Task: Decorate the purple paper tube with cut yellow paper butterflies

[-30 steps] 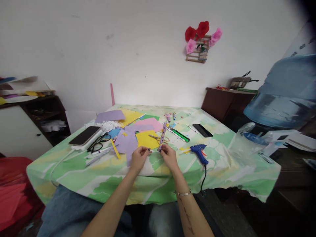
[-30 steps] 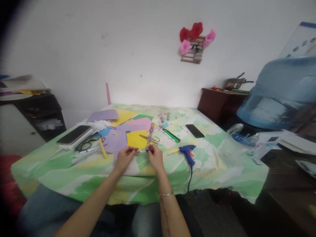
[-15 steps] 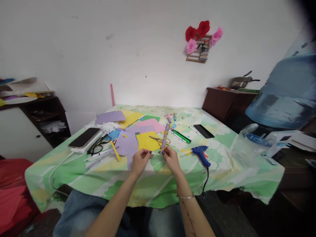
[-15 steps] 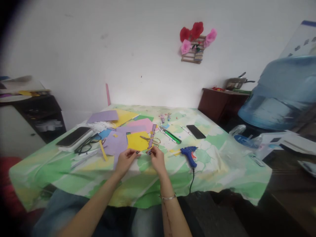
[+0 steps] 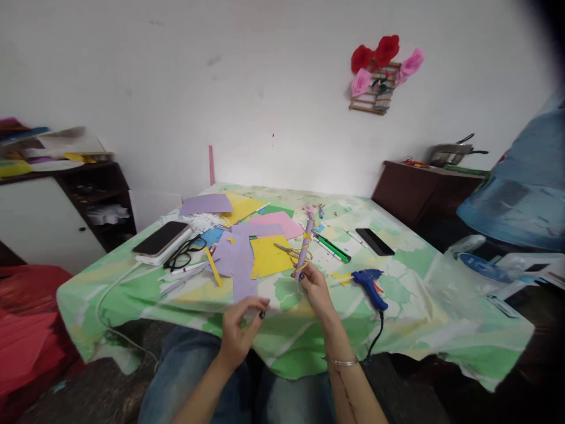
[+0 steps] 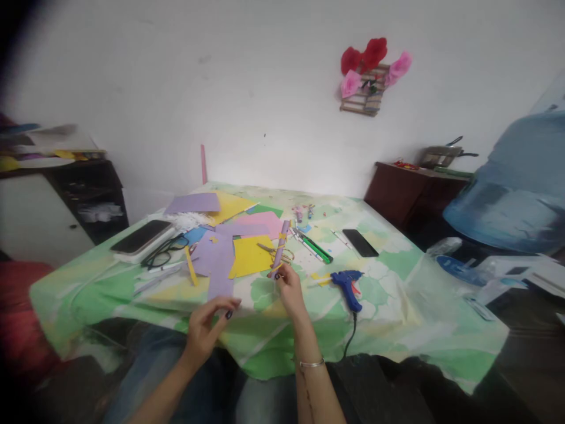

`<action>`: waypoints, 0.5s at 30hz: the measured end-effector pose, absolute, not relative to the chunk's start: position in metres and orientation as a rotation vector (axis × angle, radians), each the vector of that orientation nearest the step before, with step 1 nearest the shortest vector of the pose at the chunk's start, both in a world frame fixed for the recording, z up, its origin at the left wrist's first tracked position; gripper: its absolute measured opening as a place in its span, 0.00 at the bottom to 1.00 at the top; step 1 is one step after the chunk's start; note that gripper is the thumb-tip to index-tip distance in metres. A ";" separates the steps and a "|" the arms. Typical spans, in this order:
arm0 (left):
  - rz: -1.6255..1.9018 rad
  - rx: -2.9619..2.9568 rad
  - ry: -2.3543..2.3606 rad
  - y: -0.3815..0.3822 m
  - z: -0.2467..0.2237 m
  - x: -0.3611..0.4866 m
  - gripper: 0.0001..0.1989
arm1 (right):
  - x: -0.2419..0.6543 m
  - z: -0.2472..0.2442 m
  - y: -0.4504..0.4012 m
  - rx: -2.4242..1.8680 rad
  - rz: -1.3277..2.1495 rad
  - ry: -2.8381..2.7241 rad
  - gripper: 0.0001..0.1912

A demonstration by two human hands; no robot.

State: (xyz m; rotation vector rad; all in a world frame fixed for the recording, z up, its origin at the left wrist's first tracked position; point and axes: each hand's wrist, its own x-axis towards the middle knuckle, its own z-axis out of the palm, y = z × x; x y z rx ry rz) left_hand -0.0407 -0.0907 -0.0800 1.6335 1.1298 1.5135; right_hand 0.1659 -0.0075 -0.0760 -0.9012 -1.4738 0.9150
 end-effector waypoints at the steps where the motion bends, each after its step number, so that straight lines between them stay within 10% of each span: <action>1: 1.522 1.639 1.207 -0.101 -0.089 -0.049 0.06 | 0.166 -0.076 -0.007 -0.896 0.917 -1.469 0.13; 15: 1.232 1.328 1.997 -0.077 -0.187 -0.138 0.08 | 0.162 -0.066 -0.013 -0.862 0.966 -1.410 0.08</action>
